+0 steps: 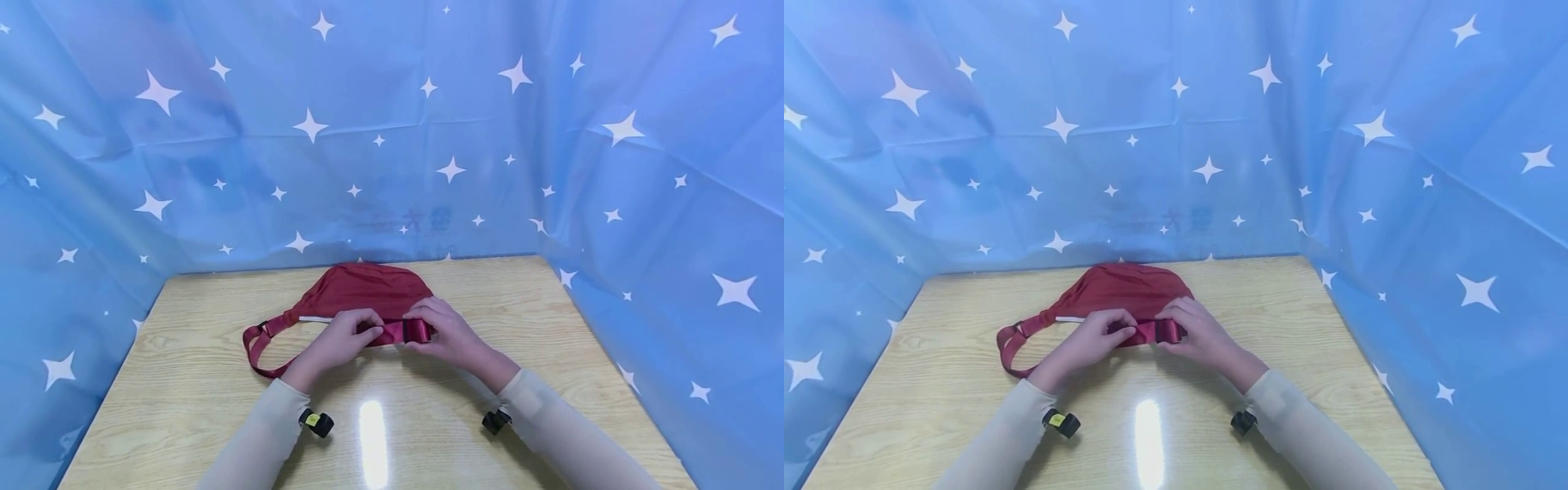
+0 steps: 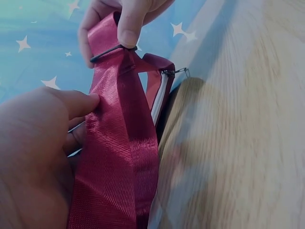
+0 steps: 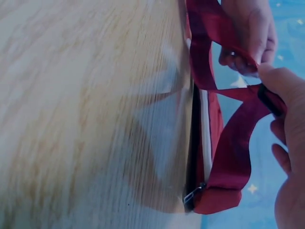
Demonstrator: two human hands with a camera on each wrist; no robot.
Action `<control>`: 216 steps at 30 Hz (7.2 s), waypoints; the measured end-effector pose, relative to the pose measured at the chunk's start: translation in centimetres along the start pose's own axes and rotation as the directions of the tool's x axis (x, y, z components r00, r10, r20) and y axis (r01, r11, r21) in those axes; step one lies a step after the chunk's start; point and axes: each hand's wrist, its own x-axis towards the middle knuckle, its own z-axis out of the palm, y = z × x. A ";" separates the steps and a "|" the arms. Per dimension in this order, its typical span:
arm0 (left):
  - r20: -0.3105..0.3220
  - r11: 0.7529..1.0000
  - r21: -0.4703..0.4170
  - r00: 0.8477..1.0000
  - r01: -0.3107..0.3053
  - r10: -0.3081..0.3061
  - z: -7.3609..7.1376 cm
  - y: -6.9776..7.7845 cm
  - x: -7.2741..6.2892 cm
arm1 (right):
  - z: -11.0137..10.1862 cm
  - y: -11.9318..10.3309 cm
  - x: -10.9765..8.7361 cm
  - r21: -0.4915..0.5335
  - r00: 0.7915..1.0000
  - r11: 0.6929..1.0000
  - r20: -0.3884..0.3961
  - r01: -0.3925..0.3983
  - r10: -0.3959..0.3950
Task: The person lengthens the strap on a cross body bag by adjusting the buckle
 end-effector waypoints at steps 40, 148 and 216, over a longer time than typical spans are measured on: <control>0.037 0.989 -0.148 0.999 0.000 0.006 2.1 1.5 1.2 | 0.9 -0.6 0.3 0.080 0.995 0.992 -0.023 0.101 -0.100; -0.153 0.989 0.125 0.984 -0.077 0.096 2.3 -0.3 -0.5 | -2.5 -3.9 1.9 0.573 0.919 0.729 0.123 -0.375 0.376; -0.182 0.992 0.043 0.976 -0.115 0.121 1.8 0.5 -0.4 | -1.7 -1.9 0.7 0.348 0.964 0.902 0.032 -0.258 0.263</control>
